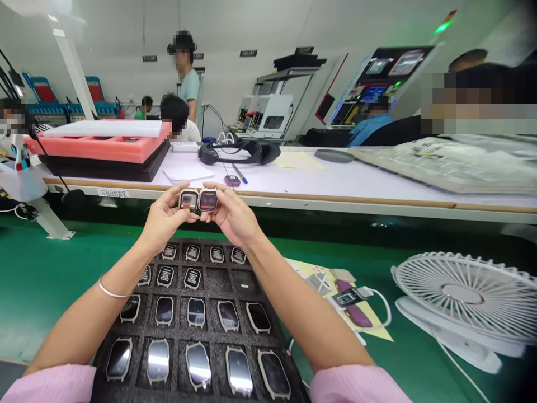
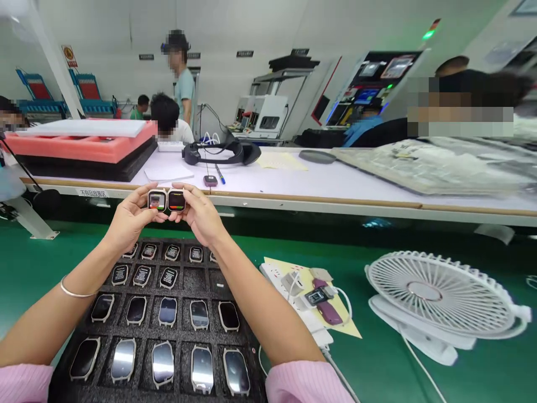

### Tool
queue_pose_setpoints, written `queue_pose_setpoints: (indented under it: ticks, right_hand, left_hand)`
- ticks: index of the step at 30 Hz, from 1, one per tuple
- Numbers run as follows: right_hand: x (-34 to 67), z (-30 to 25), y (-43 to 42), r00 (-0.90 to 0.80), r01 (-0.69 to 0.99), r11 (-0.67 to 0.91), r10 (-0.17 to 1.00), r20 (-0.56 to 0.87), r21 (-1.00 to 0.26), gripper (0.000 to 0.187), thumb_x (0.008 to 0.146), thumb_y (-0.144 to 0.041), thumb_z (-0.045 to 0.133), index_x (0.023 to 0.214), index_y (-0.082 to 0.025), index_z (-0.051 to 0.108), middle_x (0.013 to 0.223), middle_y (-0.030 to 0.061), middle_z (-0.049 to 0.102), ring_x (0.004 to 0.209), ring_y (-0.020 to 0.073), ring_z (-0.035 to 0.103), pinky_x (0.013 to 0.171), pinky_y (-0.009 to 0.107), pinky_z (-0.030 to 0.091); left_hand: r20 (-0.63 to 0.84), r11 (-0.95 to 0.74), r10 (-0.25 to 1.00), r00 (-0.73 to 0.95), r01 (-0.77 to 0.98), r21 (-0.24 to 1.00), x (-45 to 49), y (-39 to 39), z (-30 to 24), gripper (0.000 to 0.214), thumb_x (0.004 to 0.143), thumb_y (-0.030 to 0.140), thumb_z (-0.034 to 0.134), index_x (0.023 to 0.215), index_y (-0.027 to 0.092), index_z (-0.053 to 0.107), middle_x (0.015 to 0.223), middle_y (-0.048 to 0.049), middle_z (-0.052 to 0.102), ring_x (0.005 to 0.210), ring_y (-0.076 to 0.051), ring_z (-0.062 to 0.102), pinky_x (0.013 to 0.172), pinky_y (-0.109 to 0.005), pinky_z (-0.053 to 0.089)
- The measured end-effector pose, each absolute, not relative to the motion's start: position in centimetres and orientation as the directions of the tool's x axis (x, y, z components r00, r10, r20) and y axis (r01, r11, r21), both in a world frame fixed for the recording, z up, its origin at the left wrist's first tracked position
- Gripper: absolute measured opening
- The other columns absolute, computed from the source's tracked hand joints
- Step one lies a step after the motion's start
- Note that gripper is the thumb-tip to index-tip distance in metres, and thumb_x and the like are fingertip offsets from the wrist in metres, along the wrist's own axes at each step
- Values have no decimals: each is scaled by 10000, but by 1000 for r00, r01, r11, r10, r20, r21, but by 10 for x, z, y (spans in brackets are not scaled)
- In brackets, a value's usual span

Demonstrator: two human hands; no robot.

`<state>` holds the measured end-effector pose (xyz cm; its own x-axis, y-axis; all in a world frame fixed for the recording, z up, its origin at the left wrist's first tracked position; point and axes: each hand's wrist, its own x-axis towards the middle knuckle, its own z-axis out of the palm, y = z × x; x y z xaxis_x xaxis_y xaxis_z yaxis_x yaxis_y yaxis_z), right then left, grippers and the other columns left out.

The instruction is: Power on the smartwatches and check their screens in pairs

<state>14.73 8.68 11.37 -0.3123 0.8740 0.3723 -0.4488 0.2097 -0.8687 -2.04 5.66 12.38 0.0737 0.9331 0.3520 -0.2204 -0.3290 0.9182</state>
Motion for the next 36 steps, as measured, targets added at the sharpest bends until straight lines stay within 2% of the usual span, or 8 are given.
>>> queue_pose_setpoints:
  ticks: [5,11,16,19,23,26,30,36]
  right_hand:
    - [150,155,97,-326,-435,321,815,479,-842,344,839,-445,663,1104,-239,583,763,-33,661,581,129,621,593,295,507]
    - [155,179,89,-322,-386,412,778,539,-825,518,664,-228,779,1146,-254,592,902,-30,674,702,123,636,711,303,558]
    - [155,184,84,-312,-356,464,759,572,-811,526,677,-218,749,1173,-250,577,841,-38,657,674,134,636,713,326,557]
    - [154,183,82,-315,-341,474,756,574,-812,526,695,-256,748,1191,-249,572,882,-23,655,696,139,639,722,343,562]
    - [155,172,75,-316,-340,447,774,548,-827,500,725,-283,753,1190,-253,574,881,-21,641,674,134,635,671,325,548]
    - [155,153,62,-337,-368,387,792,509,-846,501,725,-229,735,1195,-262,566,882,-24,643,665,127,637,657,308,534]
    - [154,117,40,-353,-389,281,834,424,-877,519,706,-151,684,1200,-263,569,920,-12,647,684,127,642,688,316,539]
    - [150,68,11,-347,-419,124,894,285,-900,501,718,-183,702,1201,-249,590,915,0,650,685,144,641,698,348,549]
  left_hand:
    - [514,-493,857,37,-229,839,-15,68,155,656,663,134,743,1303,208,620,1041,-35,704,692,-106,696,723,-260,610]
    - [583,-568,812,11,-209,796,-11,68,174,662,650,130,747,1296,219,631,1020,-24,712,719,-111,674,796,-298,607]
    - [600,-584,800,19,-208,785,-10,64,181,647,658,159,763,1288,224,630,1039,-34,702,672,-105,664,766,-306,603]
    - [597,-581,802,11,-220,784,-10,61,182,626,656,167,789,1261,228,642,1018,-27,696,658,-101,654,733,-292,600]
    - [570,-556,821,9,-209,804,-11,53,173,576,681,193,798,1237,239,653,985,-20,689,659,-114,665,670,-268,594]
    - [521,-506,853,38,-190,841,-14,43,156,560,697,184,780,1239,230,648,983,-23,687,639,-107,673,631,-245,587]
    - [420,-401,904,80,-180,898,-20,21,124,576,712,149,749,1271,212,627,1063,-43,687,661,-93,676,669,-247,602]
    - [248,-235,965,84,-138,962,-23,-8,86,566,734,164,752,1282,211,617,1142,-58,686,672,-88,670,687,-263,613]
